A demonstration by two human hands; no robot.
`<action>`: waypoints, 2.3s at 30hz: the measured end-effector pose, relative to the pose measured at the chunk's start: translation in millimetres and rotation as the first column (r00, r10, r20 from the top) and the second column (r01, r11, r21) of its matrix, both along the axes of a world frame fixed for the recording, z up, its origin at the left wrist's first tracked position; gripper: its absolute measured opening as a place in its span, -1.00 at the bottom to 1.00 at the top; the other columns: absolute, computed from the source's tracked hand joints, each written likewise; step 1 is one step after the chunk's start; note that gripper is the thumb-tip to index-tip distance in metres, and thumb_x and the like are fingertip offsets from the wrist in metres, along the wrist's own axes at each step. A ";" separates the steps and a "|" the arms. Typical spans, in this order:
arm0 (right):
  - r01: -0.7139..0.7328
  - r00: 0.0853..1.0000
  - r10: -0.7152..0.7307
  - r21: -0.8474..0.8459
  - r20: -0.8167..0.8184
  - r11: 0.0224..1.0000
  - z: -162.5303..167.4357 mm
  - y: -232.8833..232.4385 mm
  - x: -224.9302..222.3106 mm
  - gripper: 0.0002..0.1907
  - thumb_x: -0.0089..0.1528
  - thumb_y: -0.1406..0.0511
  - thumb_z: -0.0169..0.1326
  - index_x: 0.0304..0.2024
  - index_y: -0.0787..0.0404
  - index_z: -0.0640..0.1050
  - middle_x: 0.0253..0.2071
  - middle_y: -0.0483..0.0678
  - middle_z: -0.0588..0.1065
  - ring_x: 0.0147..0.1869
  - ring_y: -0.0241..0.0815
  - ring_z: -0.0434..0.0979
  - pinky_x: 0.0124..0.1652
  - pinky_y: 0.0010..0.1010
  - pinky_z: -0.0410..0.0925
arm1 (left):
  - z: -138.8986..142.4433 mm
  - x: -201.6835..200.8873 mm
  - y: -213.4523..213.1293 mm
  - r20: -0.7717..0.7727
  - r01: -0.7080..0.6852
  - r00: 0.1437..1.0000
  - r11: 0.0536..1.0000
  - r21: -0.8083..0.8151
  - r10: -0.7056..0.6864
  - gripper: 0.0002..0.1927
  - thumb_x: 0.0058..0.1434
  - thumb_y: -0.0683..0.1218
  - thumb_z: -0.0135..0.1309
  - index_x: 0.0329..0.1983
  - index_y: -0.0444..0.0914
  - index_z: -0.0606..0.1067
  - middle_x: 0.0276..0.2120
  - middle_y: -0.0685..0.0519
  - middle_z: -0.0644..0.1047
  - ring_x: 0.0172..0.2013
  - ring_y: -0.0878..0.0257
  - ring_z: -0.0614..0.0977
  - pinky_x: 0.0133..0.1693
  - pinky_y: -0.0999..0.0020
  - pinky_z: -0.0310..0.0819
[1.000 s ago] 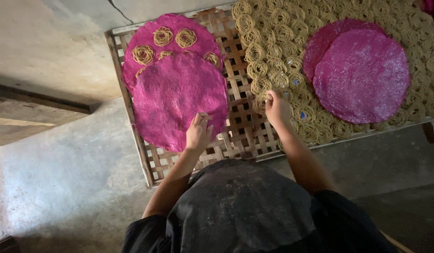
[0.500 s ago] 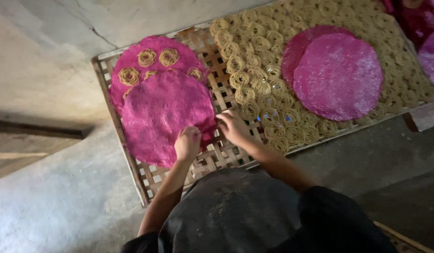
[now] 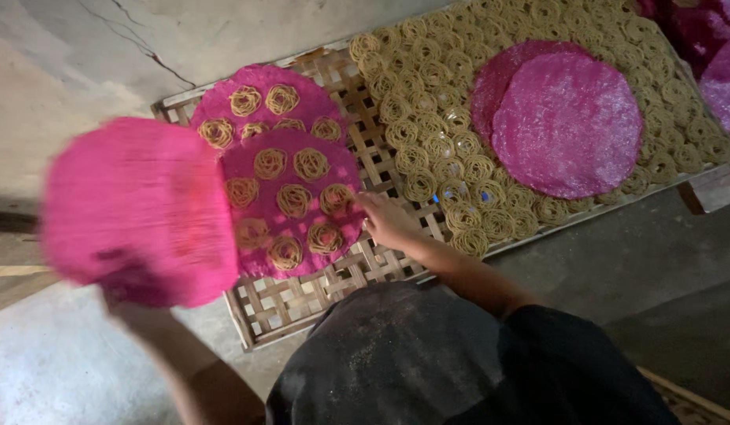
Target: The person lifts round pink plastic sheets holding noodle nests from a woven bamboo rack, peels the noodle nests off the plastic by hand, and places each nest onto the bamboo rack to dry. They stack the emptied plastic sheets aside and repeat the transfer one nest at a time.
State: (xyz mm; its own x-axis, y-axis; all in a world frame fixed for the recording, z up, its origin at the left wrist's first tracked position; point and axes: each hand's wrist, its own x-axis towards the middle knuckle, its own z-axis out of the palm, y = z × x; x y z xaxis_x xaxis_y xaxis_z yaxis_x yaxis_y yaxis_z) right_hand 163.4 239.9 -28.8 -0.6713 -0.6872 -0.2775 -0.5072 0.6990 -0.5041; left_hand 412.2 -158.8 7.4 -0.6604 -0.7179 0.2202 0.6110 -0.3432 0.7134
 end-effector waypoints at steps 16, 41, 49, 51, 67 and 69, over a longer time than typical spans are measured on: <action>0.759 0.651 -0.156 -0.644 0.743 0.096 58.7 58.3 -111.2 -0.86 0.35 0.29 0.05 -0.13 0.17 0.60 -0.13 -0.11 0.61 -0.06 -0.25 0.63 0.02 -0.38 0.51 | 54.4 -150.1 259.2 0.642 0.599 0.767 0.365 -0.713 -0.005 -0.59 0.34 -0.09 0.06 0.24 -0.25 0.44 0.10 -0.18 0.54 0.00 -0.09 0.61 -0.03 0.06 0.60; 0.702 0.689 -0.525 -0.641 0.500 0.310 -32.9 152.0 -15.3 -0.58 0.35 0.13 0.09 0.14 0.26 0.48 0.04 0.04 0.52 0.09 -0.15 0.55 0.09 -0.22 0.51 | -20.3 -251.6 184.7 0.734 0.626 0.546 0.385 -0.678 0.405 -0.69 0.46 0.08 0.03 -0.09 -0.27 0.56 -0.41 -0.10 0.61 -0.37 -0.03 0.70 -0.33 0.06 0.59; 0.749 0.553 0.115 -0.553 0.825 0.364 -79.4 100.5 6.4 -0.76 0.41 0.29 0.13 0.04 0.33 0.55 0.00 0.05 0.57 0.07 -0.10 0.59 0.11 -0.21 0.45 | -10.1 -167.6 284.5 0.657 0.640 0.754 0.211 -0.739 0.014 -0.54 0.22 0.06 0.21 0.13 -0.22 0.47 0.07 -0.11 0.50 -0.07 0.01 0.64 -0.12 0.18 0.66; 0.792 0.554 -0.153 -0.460 0.818 0.402 -80.7 112.2 3.6 -0.69 0.27 0.35 0.15 0.07 0.25 0.53 -0.04 0.00 0.57 0.01 -0.17 0.58 0.05 -0.22 0.44 | -24.1 -171.4 268.5 0.908 0.833 0.416 0.384 -0.399 0.041 -0.56 0.33 0.01 0.08 0.25 -0.15 0.43 0.17 -0.07 0.46 -0.05 0.08 0.66 -0.06 0.24 0.69; 0.272 0.699 -0.411 -0.313 -0.585 0.910 -46.9 116.0 4.5 -0.54 0.19 0.34 0.24 0.14 0.11 0.49 0.05 0.06 0.48 0.13 0.19 0.53 0.11 0.10 0.34 | -68.4 -219.4 196.1 0.747 0.827 0.477 0.052 -0.560 0.463 -0.76 0.31 -0.08 0.08 0.01 -0.22 0.49 -0.05 -0.10 0.52 -0.07 0.00 0.58 -0.07 0.01 0.56; 0.263 0.720 -0.439 -0.374 -0.537 0.889 -42.7 108.6 18.1 -0.54 0.22 0.32 0.21 0.17 0.08 0.46 0.14 -0.03 0.49 0.26 0.01 0.52 0.35 0.24 0.19 | -48.5 -207.7 203.7 0.857 0.885 0.385 0.126 -0.448 0.344 -0.80 0.45 -0.07 -0.05 0.02 -0.22 0.51 -0.17 -0.06 0.58 -0.21 0.08 0.66 -0.18 0.06 0.66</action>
State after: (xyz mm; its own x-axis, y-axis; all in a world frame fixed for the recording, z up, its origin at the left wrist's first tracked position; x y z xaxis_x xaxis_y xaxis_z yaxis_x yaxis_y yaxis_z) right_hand 181.4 348.5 -71.5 -0.8424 -0.3520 0.4080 -0.5051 0.7796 -0.3703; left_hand 204.5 44.9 -41.1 -0.9473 -0.1121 -0.3001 -0.2551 0.8307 0.4948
